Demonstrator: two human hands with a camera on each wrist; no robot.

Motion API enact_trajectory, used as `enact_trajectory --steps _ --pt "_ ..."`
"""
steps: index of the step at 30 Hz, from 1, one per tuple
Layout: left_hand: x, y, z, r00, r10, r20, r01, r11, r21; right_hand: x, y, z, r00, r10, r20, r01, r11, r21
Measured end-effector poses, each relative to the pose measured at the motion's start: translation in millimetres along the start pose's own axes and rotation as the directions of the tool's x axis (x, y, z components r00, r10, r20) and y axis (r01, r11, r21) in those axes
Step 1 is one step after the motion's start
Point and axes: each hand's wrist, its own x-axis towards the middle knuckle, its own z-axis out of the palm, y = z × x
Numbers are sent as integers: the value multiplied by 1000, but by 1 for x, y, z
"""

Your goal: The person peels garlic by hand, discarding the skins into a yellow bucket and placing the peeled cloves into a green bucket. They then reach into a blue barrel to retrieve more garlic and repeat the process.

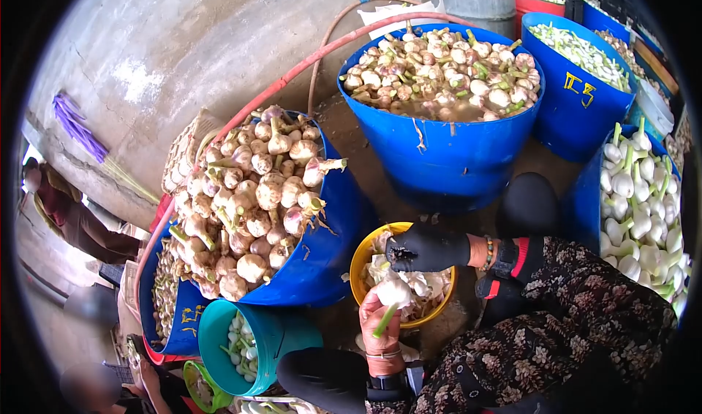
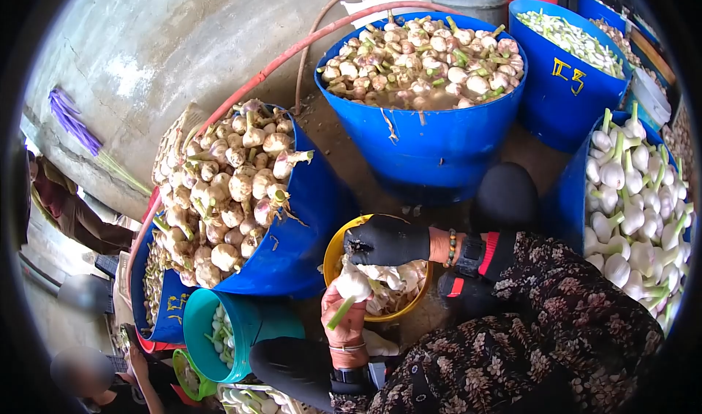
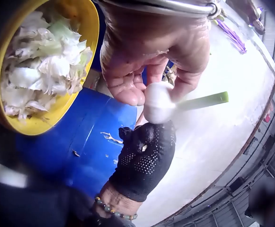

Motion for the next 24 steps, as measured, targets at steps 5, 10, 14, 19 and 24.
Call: enact_trajectory --steps 5,10,14,19,24 --pt "0 -4 -6 998 -61 -10 61 996 71 5 19 15 974 -37 -225 16 995 -94" --pt "4 4 5 999 3 43 -2 1000 -27 -11 60 45 916 200 349 -14 883 -469" --pt "-1 11 3 993 98 -69 -97 995 25 -2 26 26 993 115 20 -102 938 -330" --pt "-3 18 9 985 117 -125 -125 990 -62 -2 24 18 993 113 -18 -114 962 -249" --pt "-21 54 7 982 132 -132 -167 940 -299 -7 54 38 991 127 -40 -133 950 -283"
